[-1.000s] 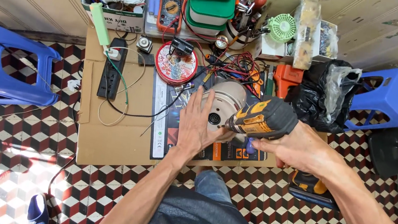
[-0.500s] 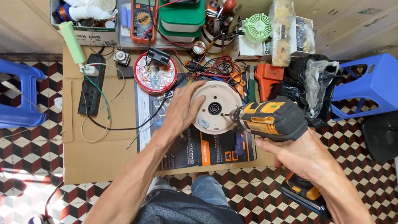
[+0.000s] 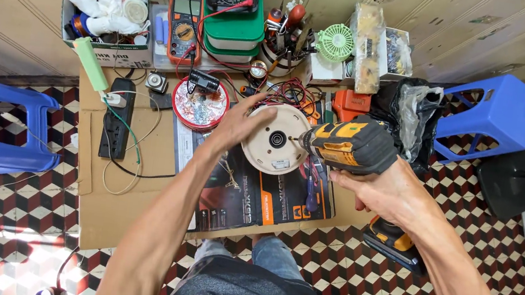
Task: Disassembling and inspecting the base components of an electric kettle for repair.
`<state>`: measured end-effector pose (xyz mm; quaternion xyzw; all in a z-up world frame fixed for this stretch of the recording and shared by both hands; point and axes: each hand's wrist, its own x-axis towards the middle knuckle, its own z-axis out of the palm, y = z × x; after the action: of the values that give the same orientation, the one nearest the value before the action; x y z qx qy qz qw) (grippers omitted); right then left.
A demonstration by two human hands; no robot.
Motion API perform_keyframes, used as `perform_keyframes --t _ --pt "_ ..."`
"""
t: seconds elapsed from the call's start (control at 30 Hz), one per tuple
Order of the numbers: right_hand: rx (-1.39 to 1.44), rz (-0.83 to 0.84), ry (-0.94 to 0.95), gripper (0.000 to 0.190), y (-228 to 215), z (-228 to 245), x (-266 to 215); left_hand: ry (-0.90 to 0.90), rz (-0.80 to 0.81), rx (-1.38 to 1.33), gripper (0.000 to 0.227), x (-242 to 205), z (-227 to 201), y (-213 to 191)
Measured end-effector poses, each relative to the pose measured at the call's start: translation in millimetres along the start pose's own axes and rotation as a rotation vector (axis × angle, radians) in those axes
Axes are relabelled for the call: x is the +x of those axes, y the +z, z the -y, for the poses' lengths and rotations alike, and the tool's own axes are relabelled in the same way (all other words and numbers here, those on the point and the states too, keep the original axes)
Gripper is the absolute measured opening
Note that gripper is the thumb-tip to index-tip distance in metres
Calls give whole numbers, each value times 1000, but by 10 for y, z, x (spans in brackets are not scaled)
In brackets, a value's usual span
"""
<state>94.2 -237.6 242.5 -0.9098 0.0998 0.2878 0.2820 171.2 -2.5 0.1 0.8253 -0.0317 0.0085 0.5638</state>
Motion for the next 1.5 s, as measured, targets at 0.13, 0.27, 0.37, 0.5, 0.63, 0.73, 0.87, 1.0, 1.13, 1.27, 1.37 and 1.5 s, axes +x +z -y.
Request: perform_keyframes --t 0.13,0.27,0.37,0.5,0.63,0.73,0.87,1.0,1.13,1.27,1.37,1.5 --pt "-90 13 12 47 -58 22 -33 -279 390 -80 87 84 -210 53" --pt "-113 18 -60 46 -69 -219 9 -210 173 -59 71 -308 -287 213" --pt "-125 -17 -236 47 -81 -319 61 -126 -55 -6 62 -533 -374 324" --pt "-258 18 -149 59 -137 -7 -25 -182 -201 98 59 -606 -478 341" --pt "-261 21 -296 63 -172 -73 164 -297 -110 142 56 -409 -292 164" --pt "-249 26 -323 50 -220 157 229 -189 -118 89 58 -327 -71 136" --pt "-345 74 -109 33 -204 428 230 -210 -123 -161 69 -384 -237 145" --pt "-373 75 -263 29 -162 400 275 -179 -208 -226 66 -424 -129 209" --pt "-338 67 -345 33 -113 245 312 -122 -223 -182 63 -437 -90 209" --pt "-316 37 -309 35 -55 221 302 -79 -234 -156 61 -435 -53 202" --pt "-228 46 -173 31 -61 296 244 -115 -224 -187 60 -414 -91 169" --pt "-198 40 -77 25 -23 199 278 -91 -199 -186 57 -449 -103 144"
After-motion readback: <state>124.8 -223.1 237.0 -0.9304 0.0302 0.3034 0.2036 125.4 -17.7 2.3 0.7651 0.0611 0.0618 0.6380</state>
